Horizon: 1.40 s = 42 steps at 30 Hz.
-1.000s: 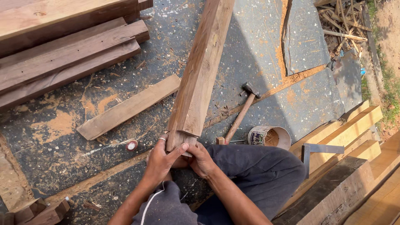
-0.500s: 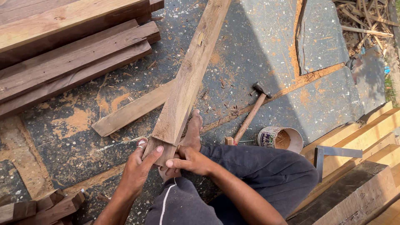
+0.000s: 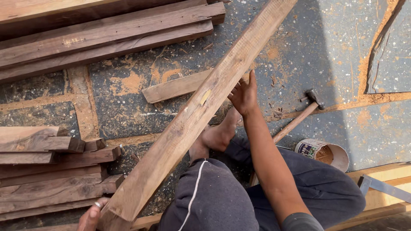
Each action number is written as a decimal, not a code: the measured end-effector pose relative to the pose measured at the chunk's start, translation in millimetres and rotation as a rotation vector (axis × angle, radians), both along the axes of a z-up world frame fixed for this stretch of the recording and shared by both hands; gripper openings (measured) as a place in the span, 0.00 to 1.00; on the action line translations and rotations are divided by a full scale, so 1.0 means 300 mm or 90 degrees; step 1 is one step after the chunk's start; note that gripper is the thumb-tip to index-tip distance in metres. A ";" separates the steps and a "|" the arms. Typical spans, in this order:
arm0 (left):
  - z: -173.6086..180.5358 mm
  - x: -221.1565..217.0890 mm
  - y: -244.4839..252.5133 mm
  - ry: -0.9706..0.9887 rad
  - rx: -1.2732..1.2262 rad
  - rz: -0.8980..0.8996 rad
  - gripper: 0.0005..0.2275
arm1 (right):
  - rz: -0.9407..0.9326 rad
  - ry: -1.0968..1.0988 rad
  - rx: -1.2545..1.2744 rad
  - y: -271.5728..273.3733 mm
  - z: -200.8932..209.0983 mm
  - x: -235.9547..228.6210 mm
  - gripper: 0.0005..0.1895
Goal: The person applies glue to wooden planks and hammers nails into them to assemble a wooden structure. They handle multiple planks, a hammer, nails, and a glue bottle while sitting on the floor.
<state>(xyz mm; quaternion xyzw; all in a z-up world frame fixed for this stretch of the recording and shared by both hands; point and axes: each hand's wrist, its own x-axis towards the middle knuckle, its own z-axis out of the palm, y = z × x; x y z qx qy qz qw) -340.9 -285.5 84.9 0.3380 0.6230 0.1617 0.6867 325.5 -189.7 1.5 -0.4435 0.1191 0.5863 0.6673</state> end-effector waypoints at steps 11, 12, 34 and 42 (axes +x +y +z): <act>-0.216 0.193 0.210 0.226 -0.083 -0.079 0.27 | -0.167 -0.021 0.223 0.072 -0.176 -0.192 0.37; -0.236 0.236 0.241 0.231 -0.075 -0.102 0.26 | -0.167 -0.029 0.250 0.089 -0.154 -0.187 0.38; -0.451 1.120 0.396 0.503 0.372 -0.780 0.17 | -0.343 -0.020 0.179 -0.031 0.038 -0.133 0.43; -0.479 1.425 0.033 0.681 0.432 -0.832 0.14 | -0.467 0.005 0.022 -0.013 0.052 0.092 0.47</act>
